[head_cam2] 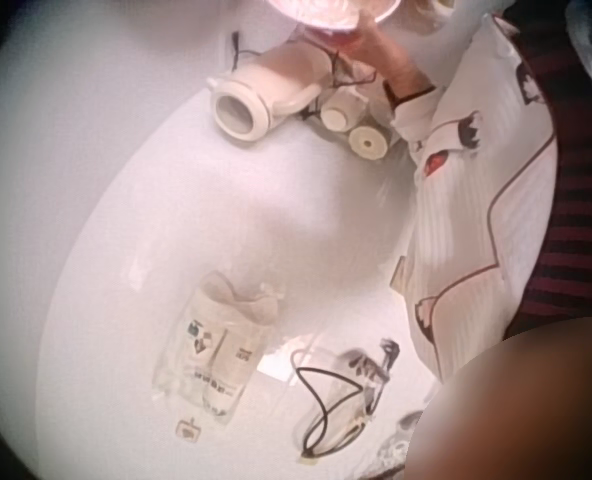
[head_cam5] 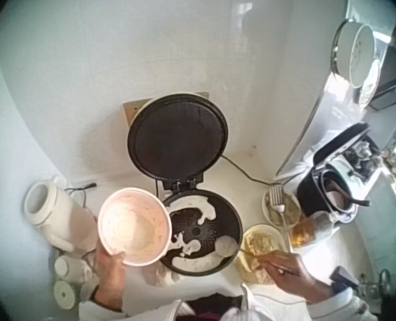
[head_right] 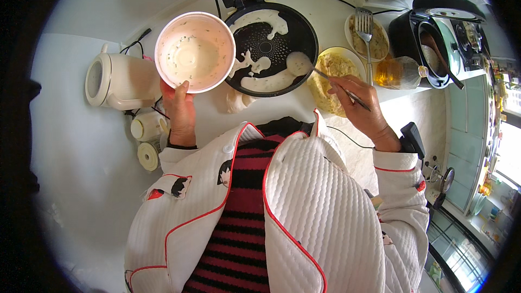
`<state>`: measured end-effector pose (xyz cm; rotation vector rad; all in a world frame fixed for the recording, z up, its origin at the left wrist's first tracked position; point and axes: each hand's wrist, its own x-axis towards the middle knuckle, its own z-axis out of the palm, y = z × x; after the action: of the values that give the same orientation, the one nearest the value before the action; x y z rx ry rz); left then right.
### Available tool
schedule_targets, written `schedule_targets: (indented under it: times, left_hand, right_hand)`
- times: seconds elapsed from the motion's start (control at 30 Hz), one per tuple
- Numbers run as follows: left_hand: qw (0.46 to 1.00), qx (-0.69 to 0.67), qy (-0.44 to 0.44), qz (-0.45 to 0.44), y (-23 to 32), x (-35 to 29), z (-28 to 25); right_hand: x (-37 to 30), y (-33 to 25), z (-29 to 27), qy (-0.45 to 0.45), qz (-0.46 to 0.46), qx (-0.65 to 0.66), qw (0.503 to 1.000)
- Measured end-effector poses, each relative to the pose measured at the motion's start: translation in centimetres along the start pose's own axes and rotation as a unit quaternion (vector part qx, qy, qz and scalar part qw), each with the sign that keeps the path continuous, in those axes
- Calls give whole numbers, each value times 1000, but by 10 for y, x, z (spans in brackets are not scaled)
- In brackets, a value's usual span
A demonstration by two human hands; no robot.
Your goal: The person stirs a vegetable and meat mixture in a wok, then transfers it to a plate. They add more ingredients to the wok and continue cooking. Later, they use a crepe maker to cook a batter-based item, spreading and flipping it with a spatula.
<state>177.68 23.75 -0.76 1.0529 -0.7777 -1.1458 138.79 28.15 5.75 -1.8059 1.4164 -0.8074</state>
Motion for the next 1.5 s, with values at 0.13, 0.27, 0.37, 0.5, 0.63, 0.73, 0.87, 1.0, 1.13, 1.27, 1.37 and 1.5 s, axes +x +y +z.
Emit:
schedule_targets:
  times: [0.13, 0.27, 0.37, 0.5, 0.63, 0.73, 0.87, 1.0, 1.13, 1.27, 1.37, 1.5]
  left_hand:
    - [1000, 6, -19, 8, -3, -2, 7]
    - [997, 46, -47, 37, -2, 0, 18]
    - [990, 88, -72, 81, 2, 3, 28]
    - [987, 81, -113, 84, 5, 9, 39]
    - [991, 74, -104, 35, 3, 11, 51]
    - [988, 81, -126, 27, 2, 13, 61]
    - [982, 105, -148, 45, 2, 13, 71]
    - [981, 121, -142, 58, 0, 15, 74]
    - [985, 107, -129, 31, -6, 15, 73]
    - [989, 97, -109, 27, -7, 15, 64]
    - [990, 107, -89, 36, -2, 18, 52]
    - [990, 125, -51, 40, 3, 13, 39]
  right_hand:
    - [9, -8, -5, 12, -58, -98, 993]
    - [15, -10, 3, 1, -128, -203, 971]
    - [15, -8, 11, -24, -163, -302, 939]
    - [14, -11, 25, 57, -166, -223, 959]
    - [22, -25, 45, 141, -131, -15, 981]
    - [40, -29, 59, 135, -184, 19, 973]
    - [53, -23, 72, 100, -224, -61, 967]
    - [42, -22, 94, 48, -127, 134, 982]
    - [35, -21, 98, 66, 105, 408, 904]
    - [28, -18, 82, 90, 47, 355, 929]
    - [18, -11, 68, 113, 62, 284, 950]
    - [8, 4, 59, 157, 67, 249, 953]
